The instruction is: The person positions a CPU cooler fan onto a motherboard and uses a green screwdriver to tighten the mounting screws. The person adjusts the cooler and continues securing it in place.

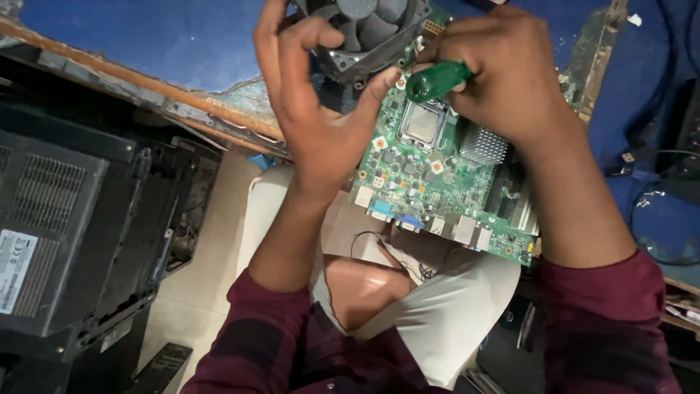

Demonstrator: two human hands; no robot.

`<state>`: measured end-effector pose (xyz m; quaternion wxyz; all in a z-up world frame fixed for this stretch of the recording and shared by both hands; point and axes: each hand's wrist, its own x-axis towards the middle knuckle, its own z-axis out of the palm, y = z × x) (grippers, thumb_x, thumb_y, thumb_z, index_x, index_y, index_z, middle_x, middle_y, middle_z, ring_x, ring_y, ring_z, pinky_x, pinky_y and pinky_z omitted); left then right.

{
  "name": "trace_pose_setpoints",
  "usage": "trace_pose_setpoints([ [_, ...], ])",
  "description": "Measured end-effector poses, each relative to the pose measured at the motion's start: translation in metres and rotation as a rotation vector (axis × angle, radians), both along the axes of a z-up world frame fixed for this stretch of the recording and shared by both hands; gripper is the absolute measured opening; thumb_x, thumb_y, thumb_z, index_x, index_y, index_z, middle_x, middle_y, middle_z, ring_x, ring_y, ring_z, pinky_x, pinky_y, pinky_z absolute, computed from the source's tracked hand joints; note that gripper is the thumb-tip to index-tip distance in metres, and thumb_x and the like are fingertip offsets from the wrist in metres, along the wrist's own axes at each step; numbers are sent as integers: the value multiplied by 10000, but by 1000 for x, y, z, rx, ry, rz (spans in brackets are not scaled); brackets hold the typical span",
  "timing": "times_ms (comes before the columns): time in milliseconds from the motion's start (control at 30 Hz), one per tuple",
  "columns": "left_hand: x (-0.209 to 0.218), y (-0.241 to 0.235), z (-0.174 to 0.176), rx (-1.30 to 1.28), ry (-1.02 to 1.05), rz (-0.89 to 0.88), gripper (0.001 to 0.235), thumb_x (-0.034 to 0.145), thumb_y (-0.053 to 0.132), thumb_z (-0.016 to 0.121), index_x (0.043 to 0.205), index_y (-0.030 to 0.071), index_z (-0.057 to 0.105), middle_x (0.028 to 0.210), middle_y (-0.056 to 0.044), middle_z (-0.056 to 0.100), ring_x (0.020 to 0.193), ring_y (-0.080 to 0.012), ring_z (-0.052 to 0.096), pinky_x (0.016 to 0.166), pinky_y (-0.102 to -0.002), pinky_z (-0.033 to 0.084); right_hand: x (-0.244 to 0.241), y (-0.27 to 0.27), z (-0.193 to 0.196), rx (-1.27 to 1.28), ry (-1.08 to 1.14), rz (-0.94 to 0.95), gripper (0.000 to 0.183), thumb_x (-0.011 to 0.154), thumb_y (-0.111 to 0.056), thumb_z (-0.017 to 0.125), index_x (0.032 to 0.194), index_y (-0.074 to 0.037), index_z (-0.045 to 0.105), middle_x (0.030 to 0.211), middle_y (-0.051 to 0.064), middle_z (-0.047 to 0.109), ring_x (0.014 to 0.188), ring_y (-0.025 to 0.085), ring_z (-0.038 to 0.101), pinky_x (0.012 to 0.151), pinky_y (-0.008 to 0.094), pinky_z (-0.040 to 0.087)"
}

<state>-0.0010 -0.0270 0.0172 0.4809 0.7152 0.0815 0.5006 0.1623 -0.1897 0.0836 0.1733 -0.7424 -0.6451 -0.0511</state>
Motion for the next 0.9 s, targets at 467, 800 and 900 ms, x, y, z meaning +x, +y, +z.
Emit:
trace_pose_setpoints([
  [467, 2, 0, -2, -45, -9, -2, 569, 847, 148, 998, 1197, 60, 557, 1493, -156, 375, 1296, -245, 509, 1031, -352, 445, 12, -28, 13, 122, 267, -206, 346, 874, -172, 936, 830, -9, 634, 761, 33, 594, 666, 126, 544, 597, 289, 386],
  [800, 4, 4, -2, 138, -59, -59, 675, 779, 215, 1067, 1239, 105, 586, 1475, -116, 371, 1266, -252, 547, 1053, -375, 510, -1, -25, 3, 341, 325, -158, 185, 1036, -76, 825, 1092, 7, 669, 889, 50, 646, 785, 113, 604, 699, 252, 456],
  [900, 4, 5, -3, 205, -71, -55, 720, 760, 241, 1094, 1259, 111, 591, 1474, -119, 376, 1246, -261, 547, 1046, -372, 518, -5, -21, 7, 336, 275, -97, 171, 1028, -18, 757, 1179, 9, 681, 997, 78, 690, 875, 143, 655, 773, 257, 490],
])
